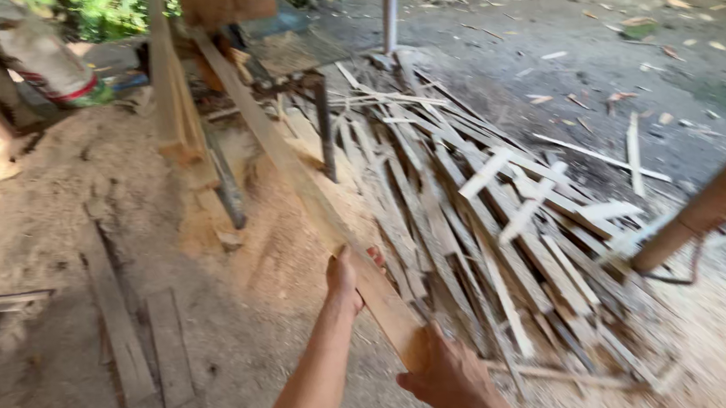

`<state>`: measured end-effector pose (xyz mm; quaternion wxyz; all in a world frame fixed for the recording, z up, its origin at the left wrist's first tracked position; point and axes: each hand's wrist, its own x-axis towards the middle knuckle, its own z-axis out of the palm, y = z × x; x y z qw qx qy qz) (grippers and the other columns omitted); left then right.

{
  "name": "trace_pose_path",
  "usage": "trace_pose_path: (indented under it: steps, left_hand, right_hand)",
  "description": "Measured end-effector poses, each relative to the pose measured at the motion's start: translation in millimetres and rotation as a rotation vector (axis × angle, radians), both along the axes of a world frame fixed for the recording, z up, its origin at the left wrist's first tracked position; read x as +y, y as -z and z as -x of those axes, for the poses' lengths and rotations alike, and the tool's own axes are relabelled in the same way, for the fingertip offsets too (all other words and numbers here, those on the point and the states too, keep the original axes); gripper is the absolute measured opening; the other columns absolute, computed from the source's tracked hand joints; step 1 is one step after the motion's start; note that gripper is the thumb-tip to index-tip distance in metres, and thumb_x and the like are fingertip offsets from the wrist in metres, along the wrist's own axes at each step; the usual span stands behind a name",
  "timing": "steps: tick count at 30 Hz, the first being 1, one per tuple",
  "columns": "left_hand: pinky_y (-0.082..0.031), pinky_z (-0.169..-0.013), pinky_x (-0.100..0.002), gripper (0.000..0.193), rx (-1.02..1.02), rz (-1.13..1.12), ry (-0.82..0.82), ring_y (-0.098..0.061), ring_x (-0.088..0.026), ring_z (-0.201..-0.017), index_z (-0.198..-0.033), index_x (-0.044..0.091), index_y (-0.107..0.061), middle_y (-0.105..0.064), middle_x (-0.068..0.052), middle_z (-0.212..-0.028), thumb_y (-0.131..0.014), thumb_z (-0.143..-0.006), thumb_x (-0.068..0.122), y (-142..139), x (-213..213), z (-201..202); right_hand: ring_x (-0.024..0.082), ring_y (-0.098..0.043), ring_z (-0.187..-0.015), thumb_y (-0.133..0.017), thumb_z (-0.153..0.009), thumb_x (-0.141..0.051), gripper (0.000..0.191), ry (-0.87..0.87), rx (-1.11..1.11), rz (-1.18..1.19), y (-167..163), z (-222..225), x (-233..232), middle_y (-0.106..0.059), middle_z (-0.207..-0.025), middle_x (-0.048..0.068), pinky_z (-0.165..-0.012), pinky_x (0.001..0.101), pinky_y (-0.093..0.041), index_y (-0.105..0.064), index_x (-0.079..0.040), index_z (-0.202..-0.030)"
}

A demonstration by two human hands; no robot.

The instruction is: The person feeds long wooden boards one at a time through a stationary planing machine, guiding each board by hand as it is surfaced. The person then carries the planed boards to a pile and stacks them with other finished boards on a rack.

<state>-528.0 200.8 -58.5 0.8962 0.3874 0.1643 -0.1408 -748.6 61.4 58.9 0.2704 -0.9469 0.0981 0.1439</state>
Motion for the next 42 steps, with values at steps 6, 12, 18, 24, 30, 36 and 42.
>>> trace_pose_path:
  steps: [6,12,18,24,30,36,42]
  left_hand:
    - [-0.061,-0.083,-0.045,0.058,-0.038,0.21,0.171,-0.073,-0.032,-0.092,-0.132,-0.005,-0.057,-0.075,-0.02,-0.102,-0.045,-0.104,0.044,5.5,-24.5,115.2]
    - [-0.062,-0.091,-0.05,0.052,0.035,-0.393,-0.04,-0.07,-0.027,-0.099,-0.136,0.005,-0.047,-0.066,-0.011,-0.11,-0.067,-0.094,0.027,-48.4,-44.0,129.4]
    - [-0.06,-0.083,-0.054,0.054,0.006,-0.024,0.01,-0.07,-0.037,-0.096,-0.136,-0.003,-0.051,-0.07,-0.021,-0.114,-0.058,-0.087,0.019,-45.5,-56.4,82.9]
    - [-0.062,-0.081,-0.05,0.053,-0.151,0.5,0.133,-0.07,-0.036,-0.102,-0.133,0.003,-0.053,-0.072,-0.01,-0.116,-0.049,-0.083,0.022,-28.6,-55.1,92.7]
    - [-0.062,-0.059,-0.041,0.045,-0.015,-0.029,-0.228,-0.069,-0.029,-0.075,-0.125,0.001,-0.055,-0.066,-0.017,-0.095,-0.071,-0.092,0.027,-36.3,-48.8,29.7]
    - [-0.058,-0.056,-0.035,0.019,-0.02,-0.14,-0.178,-0.061,-0.017,-0.061,-0.102,0.005,-0.054,-0.058,-0.006,-0.08,-0.067,-0.093,0.016,-10.8,-22.6,-47.2]
    - [-0.062,-0.062,-0.04,0.017,0.118,0.291,0.017,-0.059,-0.021,-0.066,-0.101,0.007,-0.05,-0.053,-0.008,-0.075,-0.047,-0.096,0.023,15.1,-31.7,5.5]
  right_hand:
    - [0.028,-0.077,-0.084,-0.094,-0.06,-0.041,0.07,0.04,-0.06,-0.324,19.9,23.1,-28.8,-0.079,-0.094,0.017,-0.08,0.0433,-0.06,-0.066,-0.004,-0.113]
    - [0.022,-0.07,-0.072,-0.083,-0.075,-0.03,0.073,-0.167,-0.024,0.015,54.6,34.6,-47.2,-0.07,-0.108,0.008,-0.062,0.0401,-0.06,-0.05,-0.01,-0.137]
    - [0.025,-0.063,-0.089,-0.083,-0.057,-0.013,0.093,-0.222,-0.353,0.255,49.1,19.4,-44.3,-0.062,-0.111,0.017,-0.062,0.0328,-0.059,-0.044,-0.01,-0.142]
    - [0.03,-0.07,-0.082,-0.09,-0.071,-0.037,0.084,-0.053,-0.185,0.063,10.4,-23.0,-38.4,-0.069,-0.098,0.014,-0.065,0.0415,-0.059,-0.05,-0.014,-0.141]
    - [0.015,-0.061,-0.049,-0.067,-0.09,-0.017,0.047,-0.15,-0.188,0.21,25.6,-26.1,-57.8,-0.07,-0.083,0.006,-0.038,0.0333,-0.051,-0.055,-0.011,-0.136]
    - [0.014,-0.045,-0.047,-0.059,-0.094,-0.012,0.025,-0.147,-0.114,0.138,81.4,-16.0,-65.6,-0.07,-0.073,0.008,-0.039,0.032,-0.036,-0.057,-0.012,-0.118]
    - [0.013,-0.058,-0.053,-0.072,-0.08,-0.01,0.044,-0.084,-0.059,-0.222,58.2,-24.8,-54.8,-0.063,-0.078,0.004,-0.042,0.0294,-0.053,-0.049,-0.01,-0.117]
